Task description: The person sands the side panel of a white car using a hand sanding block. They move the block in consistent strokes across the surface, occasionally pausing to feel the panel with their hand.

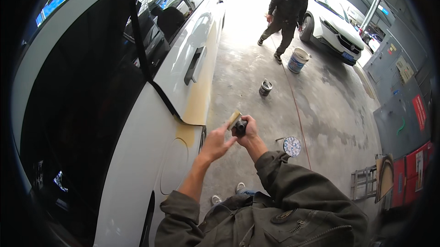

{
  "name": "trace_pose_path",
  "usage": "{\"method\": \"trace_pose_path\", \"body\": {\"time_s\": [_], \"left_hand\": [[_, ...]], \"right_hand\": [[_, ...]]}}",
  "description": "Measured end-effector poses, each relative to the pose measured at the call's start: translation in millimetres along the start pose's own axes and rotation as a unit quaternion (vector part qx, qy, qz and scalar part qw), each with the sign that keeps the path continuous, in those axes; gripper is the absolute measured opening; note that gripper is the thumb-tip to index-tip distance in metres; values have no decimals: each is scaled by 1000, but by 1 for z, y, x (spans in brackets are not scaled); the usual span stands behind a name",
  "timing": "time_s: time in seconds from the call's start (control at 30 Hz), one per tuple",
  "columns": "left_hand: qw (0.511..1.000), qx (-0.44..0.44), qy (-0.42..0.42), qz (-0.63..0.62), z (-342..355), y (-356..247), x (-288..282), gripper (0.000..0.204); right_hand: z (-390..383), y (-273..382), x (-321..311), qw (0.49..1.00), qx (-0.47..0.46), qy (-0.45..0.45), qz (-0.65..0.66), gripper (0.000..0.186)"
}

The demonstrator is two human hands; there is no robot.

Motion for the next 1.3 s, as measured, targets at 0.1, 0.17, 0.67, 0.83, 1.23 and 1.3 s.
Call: {"method": "trace_pose_path", "body": {"time_s": [0.1,0.17,0.67,0.83,1.23,1.3], "left_hand": [[996,-32,35,76,22,-26,-37,54],[990,23,-8,137,42,-28,-73,49],[798,117,100,583,112,-35,-196,44],[787,103,129,594,126,-32,-182,49],[787,67,147,596,137,-29,-179,52],[785,59,150,598,133,-28,-182,52]], "right_hand": [[25,5,0,1000,-3,-16,16,20],[40,15,-9,997,-26,-75,3,21],[97,-1,53,903,-155,-98,-390,71],[83,-31,106,834,-285,-64,-468,72],[165,8,113,815,-317,-81,-478,71],[91,-31,128,792,-365,-63,-486,75]]}}
Point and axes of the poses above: each hand's wrist, its own z-axis towards the middle knuckle, its own x-axis out of the palm, y = z × x, the point moved 5 cm from there along z, towards the middle knuckle, and after that the axes turned 12 degrees about -z, right-handed, at the moved point
